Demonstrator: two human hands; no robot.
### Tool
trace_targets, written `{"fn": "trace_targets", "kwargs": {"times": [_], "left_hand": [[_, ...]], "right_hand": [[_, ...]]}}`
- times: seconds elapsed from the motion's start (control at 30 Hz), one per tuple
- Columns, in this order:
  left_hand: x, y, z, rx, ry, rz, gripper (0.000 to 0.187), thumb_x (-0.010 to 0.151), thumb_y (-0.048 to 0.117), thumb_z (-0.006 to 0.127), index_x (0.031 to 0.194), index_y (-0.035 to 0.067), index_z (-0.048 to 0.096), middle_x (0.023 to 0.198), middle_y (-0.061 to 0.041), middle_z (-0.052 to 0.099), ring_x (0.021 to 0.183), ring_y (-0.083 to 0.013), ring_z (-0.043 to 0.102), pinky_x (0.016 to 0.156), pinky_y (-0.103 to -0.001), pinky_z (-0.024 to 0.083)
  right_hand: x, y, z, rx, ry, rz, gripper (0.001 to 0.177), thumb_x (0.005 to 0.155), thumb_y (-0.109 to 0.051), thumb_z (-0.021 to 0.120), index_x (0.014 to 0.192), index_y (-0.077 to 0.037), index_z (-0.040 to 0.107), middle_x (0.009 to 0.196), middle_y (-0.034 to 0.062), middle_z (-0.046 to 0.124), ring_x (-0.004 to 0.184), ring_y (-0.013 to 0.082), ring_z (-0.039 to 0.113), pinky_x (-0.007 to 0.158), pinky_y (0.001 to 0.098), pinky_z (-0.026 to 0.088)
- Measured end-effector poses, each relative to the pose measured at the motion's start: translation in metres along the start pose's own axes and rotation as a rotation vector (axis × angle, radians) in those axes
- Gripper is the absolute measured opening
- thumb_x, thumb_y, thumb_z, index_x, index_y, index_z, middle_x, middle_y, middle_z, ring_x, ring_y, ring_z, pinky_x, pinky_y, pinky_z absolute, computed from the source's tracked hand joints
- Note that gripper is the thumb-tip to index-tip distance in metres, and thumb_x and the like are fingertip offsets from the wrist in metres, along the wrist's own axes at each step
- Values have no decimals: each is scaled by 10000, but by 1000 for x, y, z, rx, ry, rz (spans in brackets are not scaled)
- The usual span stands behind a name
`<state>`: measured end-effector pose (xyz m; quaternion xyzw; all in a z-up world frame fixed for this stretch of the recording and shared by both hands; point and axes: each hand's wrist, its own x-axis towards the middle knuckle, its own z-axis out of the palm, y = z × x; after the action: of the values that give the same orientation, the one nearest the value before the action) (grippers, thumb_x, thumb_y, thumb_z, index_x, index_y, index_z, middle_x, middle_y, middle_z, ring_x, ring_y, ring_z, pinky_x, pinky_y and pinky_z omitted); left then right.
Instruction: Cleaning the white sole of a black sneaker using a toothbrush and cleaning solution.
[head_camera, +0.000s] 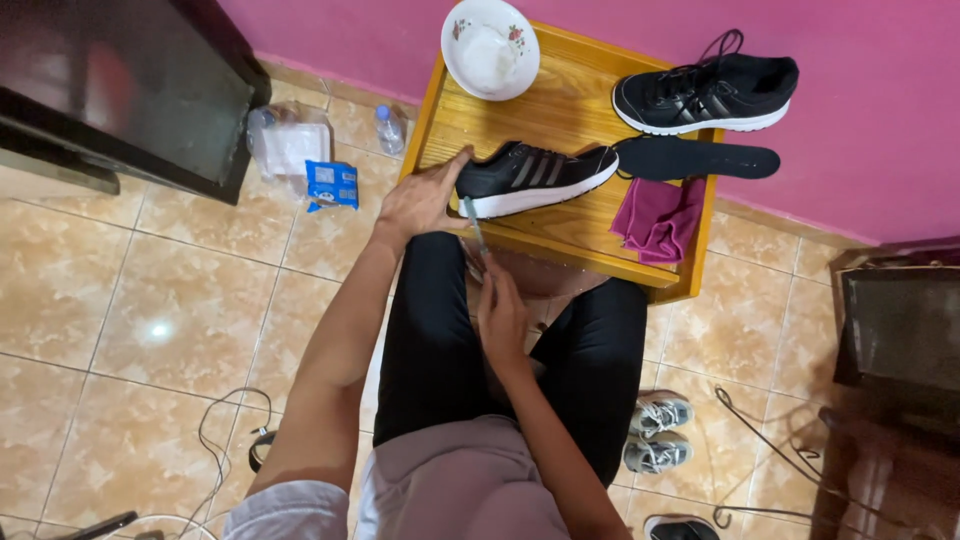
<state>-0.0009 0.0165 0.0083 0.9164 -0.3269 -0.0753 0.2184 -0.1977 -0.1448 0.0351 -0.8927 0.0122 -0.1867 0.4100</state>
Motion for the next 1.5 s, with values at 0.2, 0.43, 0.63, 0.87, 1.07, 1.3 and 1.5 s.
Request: {"fn": "trace_targets", "kwargs": {"times": [0.2, 0.43, 0.63, 0.87, 1.07, 1.3, 1.5], "left_hand": [[0, 1, 2, -28, -31, -24, 1094, 821, 652, 685, 1612, 133, 135, 1428, -194, 575, 1227, -385, 622, 968, -565, 547], [0, 8, -9, -13, -33, -45, 1125, 807, 578, 742, 1631, 180, 87, 1360, -193, 610, 1212, -374, 635, 970, -533, 552], [5, -1, 5, -4, -83, -74, 1173, 789, 698, 691, 1638, 212, 45, 1360, -178, 603, 1230, -360, 624, 995, -527, 539], [0, 9, -9, -79, -23, -44, 1117, 812, 617, 727, 1627, 150, 122, 1423, -198, 591, 1260, -382, 611, 1013, -550, 520], [0, 11, -9, -68, -10, -57, 1110, 828, 654, 702, 1622, 155, 108, 1363, -204, 622, 1232, -383, 630, 987, -553, 535], [2, 0, 1, -2, -41, -47, 1197, 762, 628, 749, 1633, 150, 83, 1299, -190, 628, 1208, -368, 635, 992, -517, 543], [5, 3, 3, -75, -6, -57, 1130, 802, 715, 690, 1617, 158, 140, 1303, -202, 638, 1194, -376, 651, 994, -523, 535]], "right_hand": [[2, 12, -10, -61, 71, 26, 321, 1030, 48, 566, 1345, 0, 611, 1283, 184, 696, 1146, 285, 689, 959, 398, 598], [-5, 18, -1, -33, 42, -17, 294, 1038, -13, 577, 1327, -28, 628, 1243, 146, 711, 1090, 270, 709, 911, 383, 620], [-13, 8, 13, 76, 5, -12, 315, 1050, -38, 550, 1362, -24, 590, 1223, 199, 694, 1107, 338, 683, 933, 446, 601], [-5, 14, 1, -101, 35, 14, 373, 1065, -67, 550, 1430, -118, 604, 1178, 98, 739, 1027, 235, 727, 841, 336, 619], [-3, 21, -8, -62, 33, 21, 360, 1047, 0, 564, 1395, -77, 616, 1246, 109, 720, 1040, 240, 725, 828, 349, 626], [-4, 17, 2, 28, -29, 107, 326, 1061, -70, 548, 1375, -124, 621, 1261, 80, 714, 1107, 219, 701, 919, 366, 619], [8, 28, -28, 42, -20, 107, 320, 1081, -53, 511, 1390, -63, 594, 1300, 130, 691, 1162, 269, 677, 977, 418, 590]]}}
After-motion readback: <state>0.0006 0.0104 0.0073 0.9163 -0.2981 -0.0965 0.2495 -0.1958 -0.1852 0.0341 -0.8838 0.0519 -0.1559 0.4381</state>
